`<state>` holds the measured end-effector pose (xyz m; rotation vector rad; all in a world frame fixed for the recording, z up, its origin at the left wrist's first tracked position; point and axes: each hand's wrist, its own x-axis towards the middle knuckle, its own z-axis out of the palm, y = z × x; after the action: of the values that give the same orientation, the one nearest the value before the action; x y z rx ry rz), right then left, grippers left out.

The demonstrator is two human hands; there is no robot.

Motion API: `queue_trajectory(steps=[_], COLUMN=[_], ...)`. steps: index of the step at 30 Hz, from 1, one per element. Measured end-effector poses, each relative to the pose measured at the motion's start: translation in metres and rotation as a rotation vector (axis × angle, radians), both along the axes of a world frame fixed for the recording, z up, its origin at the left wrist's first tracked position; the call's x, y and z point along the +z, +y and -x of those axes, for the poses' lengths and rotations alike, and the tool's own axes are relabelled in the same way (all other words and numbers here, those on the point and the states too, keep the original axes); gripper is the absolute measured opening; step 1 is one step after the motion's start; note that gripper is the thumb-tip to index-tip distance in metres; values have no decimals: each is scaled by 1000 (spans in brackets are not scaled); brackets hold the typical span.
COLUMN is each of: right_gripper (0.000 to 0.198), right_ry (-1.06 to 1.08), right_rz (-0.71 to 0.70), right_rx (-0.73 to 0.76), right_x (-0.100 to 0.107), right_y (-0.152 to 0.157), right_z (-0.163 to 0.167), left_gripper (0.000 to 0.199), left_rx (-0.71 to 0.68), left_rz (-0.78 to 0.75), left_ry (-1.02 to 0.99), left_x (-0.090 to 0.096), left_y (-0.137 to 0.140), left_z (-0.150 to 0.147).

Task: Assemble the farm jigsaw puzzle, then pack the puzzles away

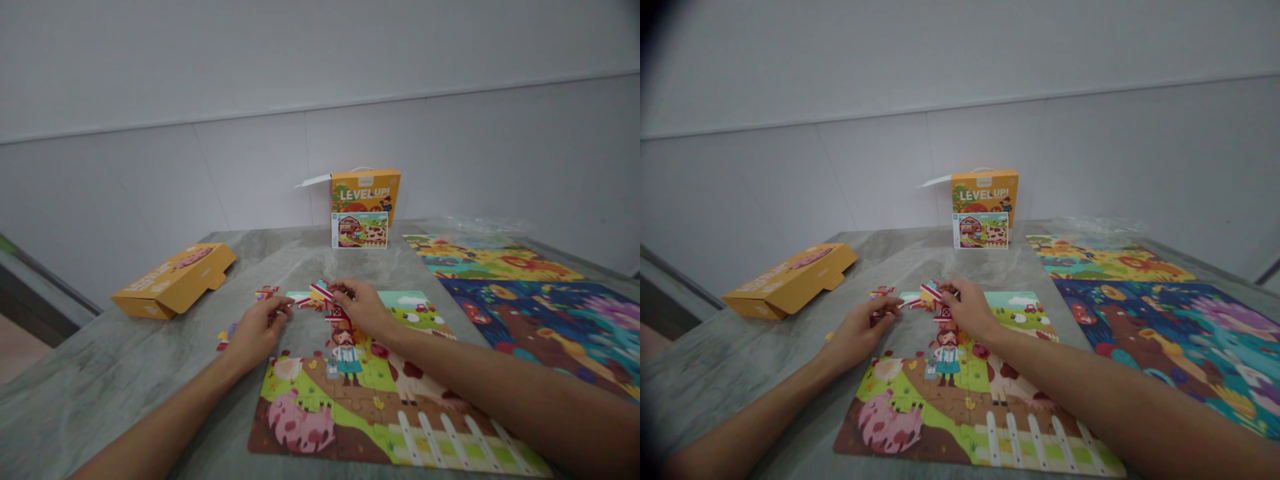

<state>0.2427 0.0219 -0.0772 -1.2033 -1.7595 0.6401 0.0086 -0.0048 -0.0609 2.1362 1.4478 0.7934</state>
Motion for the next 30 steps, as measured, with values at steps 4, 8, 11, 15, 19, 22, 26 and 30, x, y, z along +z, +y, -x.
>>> queue_trajectory(steps=[4,8,11,15,19,22,26,30], right_gripper=[22,23,26,28,21,17,17,14], right_ry=[-24,-43,-83,-104,-149,-253,-378,-456], right_rz=[-15,-49,-77,-76,-49,-76,-124,-168], right_rx=[90,257,322,307,200,139,95,93], right_x=[7,10,11,10,9,9,9,6], right_y=[-10,-19,-22,-21,-20,-20,-20,-19], right_z=[4,5,6,6,7,7,8,9], left_gripper=[36,49,33,21,18,12,14,13], left_rx=[-20,-64,-106,-106,-81,-97,-96,-166], left_rz=[-7,-30,-95,-129,-110,-97,-101,-101], left_ry=[-22,-45,2,34,62,108,150,149], left_x=[-3,1,6,9,7,5,4,2], left_y=[0,-4,-8,-9,-7,-6,-3,2], left_z=[0,-3,-7,-9,-8,-7,-6,-5])
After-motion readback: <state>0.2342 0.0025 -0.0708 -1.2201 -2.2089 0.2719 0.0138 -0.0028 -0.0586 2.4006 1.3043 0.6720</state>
